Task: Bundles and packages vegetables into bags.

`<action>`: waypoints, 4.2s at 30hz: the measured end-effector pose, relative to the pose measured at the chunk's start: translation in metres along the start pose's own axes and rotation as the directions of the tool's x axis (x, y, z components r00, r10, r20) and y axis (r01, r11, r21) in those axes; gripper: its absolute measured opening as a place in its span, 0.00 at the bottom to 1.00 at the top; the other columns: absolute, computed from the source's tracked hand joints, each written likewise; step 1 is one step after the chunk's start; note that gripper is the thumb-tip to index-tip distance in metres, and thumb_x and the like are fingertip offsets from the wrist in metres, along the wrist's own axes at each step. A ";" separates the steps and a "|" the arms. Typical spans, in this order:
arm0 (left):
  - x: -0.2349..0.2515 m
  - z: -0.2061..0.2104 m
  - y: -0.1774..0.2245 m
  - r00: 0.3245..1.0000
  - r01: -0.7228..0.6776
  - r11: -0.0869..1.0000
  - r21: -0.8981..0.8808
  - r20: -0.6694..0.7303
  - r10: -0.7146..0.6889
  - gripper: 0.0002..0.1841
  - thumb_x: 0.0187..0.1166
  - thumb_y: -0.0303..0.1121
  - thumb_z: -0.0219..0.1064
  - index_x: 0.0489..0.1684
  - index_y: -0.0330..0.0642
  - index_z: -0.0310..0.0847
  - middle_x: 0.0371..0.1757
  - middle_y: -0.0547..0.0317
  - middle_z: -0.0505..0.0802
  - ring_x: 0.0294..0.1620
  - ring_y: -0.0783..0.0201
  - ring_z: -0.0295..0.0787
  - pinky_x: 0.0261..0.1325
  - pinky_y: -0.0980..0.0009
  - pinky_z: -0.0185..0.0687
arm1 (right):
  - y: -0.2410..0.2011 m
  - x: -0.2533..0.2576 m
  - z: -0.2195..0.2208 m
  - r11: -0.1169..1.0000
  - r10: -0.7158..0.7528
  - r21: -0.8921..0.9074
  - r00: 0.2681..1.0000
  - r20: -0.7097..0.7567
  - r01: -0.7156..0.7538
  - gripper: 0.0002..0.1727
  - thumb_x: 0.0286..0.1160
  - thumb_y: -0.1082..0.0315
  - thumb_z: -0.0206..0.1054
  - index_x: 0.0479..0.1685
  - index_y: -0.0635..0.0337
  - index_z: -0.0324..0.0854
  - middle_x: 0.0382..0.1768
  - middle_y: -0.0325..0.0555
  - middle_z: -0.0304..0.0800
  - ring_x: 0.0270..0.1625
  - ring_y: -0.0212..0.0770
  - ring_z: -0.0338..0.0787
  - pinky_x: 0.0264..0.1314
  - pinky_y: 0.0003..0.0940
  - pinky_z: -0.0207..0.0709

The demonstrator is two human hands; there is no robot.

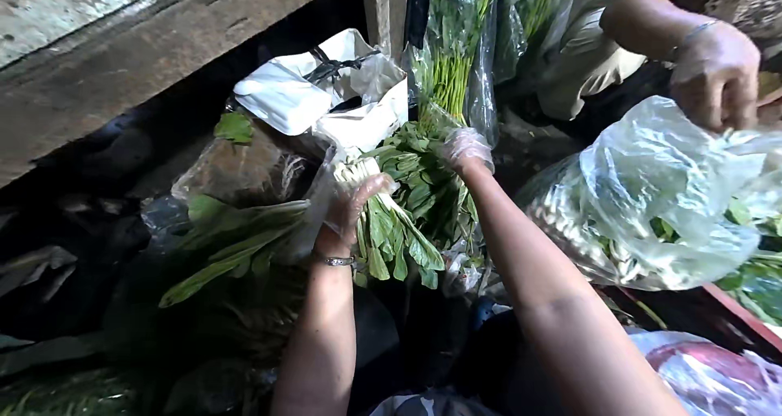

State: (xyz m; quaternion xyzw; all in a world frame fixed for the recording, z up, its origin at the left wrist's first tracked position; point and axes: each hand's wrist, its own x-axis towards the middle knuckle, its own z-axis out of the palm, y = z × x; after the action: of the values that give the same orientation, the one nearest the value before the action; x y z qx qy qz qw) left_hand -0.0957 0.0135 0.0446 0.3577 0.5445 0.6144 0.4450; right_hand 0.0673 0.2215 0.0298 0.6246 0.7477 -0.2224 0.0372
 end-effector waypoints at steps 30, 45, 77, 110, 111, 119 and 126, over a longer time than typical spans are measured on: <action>-0.019 0.037 0.014 0.984 0.086 0.987 -0.132 -0.146 -0.105 0.21 0.73 0.43 0.76 0.59 0.45 0.79 0.45 0.68 0.89 0.46 0.79 0.84 0.51 0.78 0.83 | -0.034 -0.170 -0.024 0.490 -0.468 0.599 0.771 -0.431 0.633 0.23 0.64 0.71 0.80 0.60 0.64 0.81 0.34 0.42 0.87 0.31 0.28 0.85 0.37 0.26 0.83; -0.015 0.041 0.013 0.987 0.043 0.999 0.027 -0.156 -0.038 0.19 0.70 0.29 0.75 0.58 0.40 0.78 0.41 0.67 0.86 0.41 0.82 0.81 0.45 0.82 0.79 | -0.057 -0.166 0.016 0.159 -0.268 0.724 0.735 -0.623 0.671 0.14 0.63 0.83 0.72 0.49 0.68 0.84 0.37 0.40 0.91 0.37 0.25 0.89 0.43 0.21 0.87; -0.009 0.013 0.015 0.991 0.049 0.991 0.126 -0.133 -0.032 0.17 0.75 0.37 0.71 0.59 0.43 0.81 0.45 0.65 0.91 0.47 0.74 0.88 0.52 0.72 0.87 | 0.054 -0.005 0.031 0.744 0.039 0.663 0.996 0.082 -0.083 0.25 0.68 0.61 0.80 0.65 0.58 0.85 0.56 0.56 0.92 0.59 0.53 0.91 0.65 0.57 0.82; -0.017 0.037 0.018 0.990 0.043 0.999 0.023 -0.137 -0.040 0.19 0.74 0.26 0.72 0.63 0.35 0.76 0.45 0.64 0.88 0.45 0.81 0.82 0.51 0.81 0.80 | -0.033 -0.162 0.008 0.190 -0.392 0.722 0.726 -0.565 0.665 0.12 0.74 0.80 0.65 0.53 0.69 0.87 0.50 0.44 0.93 0.50 0.26 0.91 0.55 0.24 0.86; -0.016 0.039 0.017 0.990 0.044 0.999 0.025 -0.138 -0.040 0.20 0.74 0.26 0.72 0.63 0.35 0.76 0.45 0.63 0.88 0.46 0.80 0.83 0.51 0.80 0.81 | -0.035 -0.162 0.014 0.163 -0.353 0.723 0.724 -0.593 0.672 0.12 0.74 0.80 0.64 0.53 0.69 0.87 0.50 0.45 0.93 0.51 0.27 0.90 0.57 0.24 0.86; -0.014 0.037 0.010 0.992 0.059 0.977 0.206 -0.120 -0.034 0.28 0.67 0.32 0.81 0.65 0.34 0.77 0.50 0.55 0.89 0.48 0.72 0.85 0.55 0.71 0.82 | -0.031 -0.155 0.020 0.255 -0.352 0.648 0.693 -0.629 0.718 0.06 0.70 0.79 0.68 0.44 0.68 0.85 0.42 0.42 0.90 0.40 0.23 0.88 0.45 0.20 0.84; -0.021 0.037 0.011 0.999 0.045 0.999 -0.022 0.012 -0.045 0.28 0.55 0.35 0.85 0.58 0.45 0.81 0.43 0.72 0.92 0.43 0.80 0.87 0.49 0.79 0.85 | -0.026 -0.159 -0.022 0.484 -0.540 0.596 0.755 -0.373 0.641 0.07 0.73 0.75 0.70 0.46 0.64 0.89 0.41 0.44 0.93 0.40 0.30 0.90 0.48 0.33 0.86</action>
State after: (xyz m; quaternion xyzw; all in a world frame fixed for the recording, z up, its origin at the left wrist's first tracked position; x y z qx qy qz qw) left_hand -0.0561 0.0066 0.0624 0.3441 0.5429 0.6081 0.4659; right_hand 0.0817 0.0805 0.1104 0.3082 0.7761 -0.4413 -0.3284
